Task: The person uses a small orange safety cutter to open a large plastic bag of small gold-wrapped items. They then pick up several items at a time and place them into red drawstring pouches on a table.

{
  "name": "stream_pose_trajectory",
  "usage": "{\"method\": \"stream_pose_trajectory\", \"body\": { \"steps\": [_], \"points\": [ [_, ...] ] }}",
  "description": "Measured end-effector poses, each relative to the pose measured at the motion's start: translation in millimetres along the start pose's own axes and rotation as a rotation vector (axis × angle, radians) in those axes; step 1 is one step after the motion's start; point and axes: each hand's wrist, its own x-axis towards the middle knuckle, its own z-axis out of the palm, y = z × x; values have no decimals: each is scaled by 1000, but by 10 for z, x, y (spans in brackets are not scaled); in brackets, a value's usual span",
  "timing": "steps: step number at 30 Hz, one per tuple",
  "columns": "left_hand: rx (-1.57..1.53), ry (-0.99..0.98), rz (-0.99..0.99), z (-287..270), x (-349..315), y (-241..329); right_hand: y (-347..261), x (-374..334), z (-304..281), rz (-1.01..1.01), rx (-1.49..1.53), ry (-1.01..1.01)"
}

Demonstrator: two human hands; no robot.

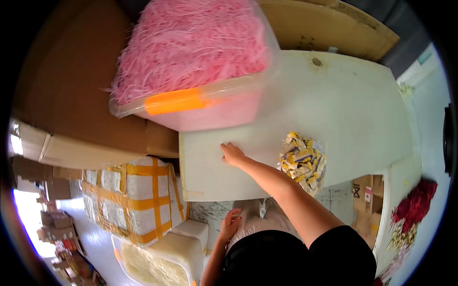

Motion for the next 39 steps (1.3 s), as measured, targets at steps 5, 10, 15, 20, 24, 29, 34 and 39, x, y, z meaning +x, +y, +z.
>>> {"method": "stream_pose_trajectory", "body": {
  "steps": [5, 10, 15, 20, 24, 29, 34, 39],
  "points": [
    [227, -125, 123, 273, 356, 425, 23, -1351, -647, -78, 682, 126],
    [501, -194, 486, 904, 960, 1241, 720, -3001, -726, 194, 1238, 467],
    [898, -838, 966, 2142, 1042, 1565, 1279, -4051, -691, 248, 1938, 951],
    [1346, -632, 1549, 2882, 1194, 946, 1813, -4554, -233, 272, 2366, 1150],
    [1448, -491, 1493, 3144, 1290, 971, 1968, -4719, -357, 82, 2423, 988],
    [1459, -427, 1243, 3407, 1367, 1192, 2122, -4836, -727, 29, 2362, 847],
    [1304, -431, 1028, 3539, 1360, 1432, 2320, -4779, -852, -19, 2400, 727],
    [1249, -761, 956, 4011, 1704, 1985, 2651, -4490, -796, -20, 2271, 745]
  ]
}}
